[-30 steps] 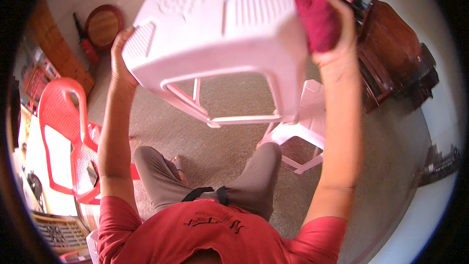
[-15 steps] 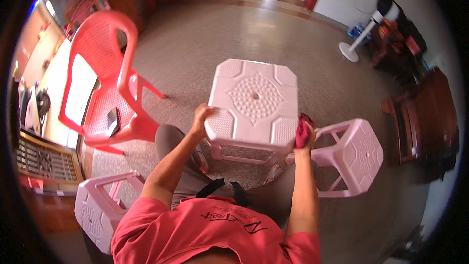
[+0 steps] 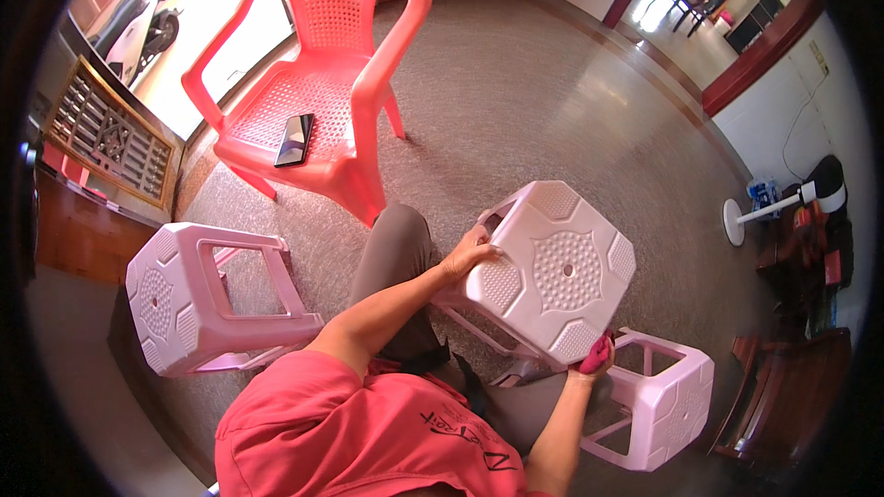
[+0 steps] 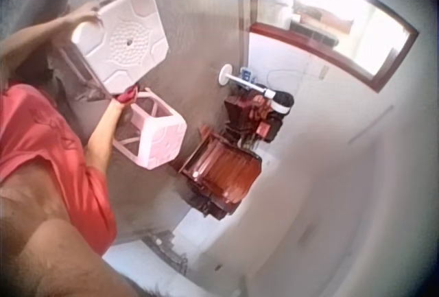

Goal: The person wipes several pink plastic stools with a red cloth, cleaning the top and the sides while sitting in a room.

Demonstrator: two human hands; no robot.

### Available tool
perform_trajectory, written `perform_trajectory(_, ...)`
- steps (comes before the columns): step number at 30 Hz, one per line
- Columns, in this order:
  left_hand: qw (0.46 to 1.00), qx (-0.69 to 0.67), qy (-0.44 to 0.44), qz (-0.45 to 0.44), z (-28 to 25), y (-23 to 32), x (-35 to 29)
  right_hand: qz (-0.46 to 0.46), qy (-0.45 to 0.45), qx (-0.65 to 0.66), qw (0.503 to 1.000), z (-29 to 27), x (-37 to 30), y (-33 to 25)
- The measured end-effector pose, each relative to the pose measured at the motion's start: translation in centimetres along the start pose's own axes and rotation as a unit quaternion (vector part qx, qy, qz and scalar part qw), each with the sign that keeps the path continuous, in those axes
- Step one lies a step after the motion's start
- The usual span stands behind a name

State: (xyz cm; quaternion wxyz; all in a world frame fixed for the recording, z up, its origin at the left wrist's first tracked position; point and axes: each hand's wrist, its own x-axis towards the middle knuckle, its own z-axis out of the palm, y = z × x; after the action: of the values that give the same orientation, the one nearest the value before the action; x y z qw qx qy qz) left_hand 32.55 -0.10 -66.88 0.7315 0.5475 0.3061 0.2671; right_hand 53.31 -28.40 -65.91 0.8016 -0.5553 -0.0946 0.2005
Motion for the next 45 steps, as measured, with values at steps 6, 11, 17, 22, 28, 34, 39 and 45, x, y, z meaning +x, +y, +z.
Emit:
perform_trajectory(6, 0.999, 0.001, 0.005, -0.031, 0.1, 1.1, -0.3, 0.124, 0.073, 0.078, 0.987, 3.5, -2.0, -3.6)
perform_trajectory(11, 0.998, -0.043, 0.000, -0.042, 0.7, 3.2, -0.8, 0.037, 0.038, 0.120, 0.991, 3.2, -1.9, -6.0)
perform_trajectory(17, 0.985, -0.156, 0.000, -0.075, 0.3, 1.8, -0.4, 0.010, 0.060, 0.158, 0.986, 4.9, -2.2, -8.7)
perform_trajectory(22, 0.992, -0.118, -0.013, -0.038, -0.3, 0.5, 0.4, -0.065, 0.072, 0.079, 0.992, 8.1, -4.2, -11.9)
perform_trajectory(28, 0.987, -0.140, -0.029, -0.069, -0.7, 0.1, 0.2, -0.182, 0.145, -0.236, 0.943, 10.6, -4.8, -14.5)
perform_trajectory(34, 0.984, -0.160, -0.025, -0.080, 0.3, 1.8, -0.6, -0.268, 0.113, -0.293, 0.911, 12.3, -3.5, -13.7)
perform_trajectory(39, 0.990, -0.128, -0.008, -0.064, -0.7, 1.9, -0.1, -0.229, 0.017, -0.203, 0.952, 14.0, -4.0, -12.5)
perform_trajectory(45, 0.933, 0.336, 0.118, 0.049, 1.1, 7.4, 1.0, -0.220, -0.224, -0.271, 0.910, 16.0, -7.5, -8.0)
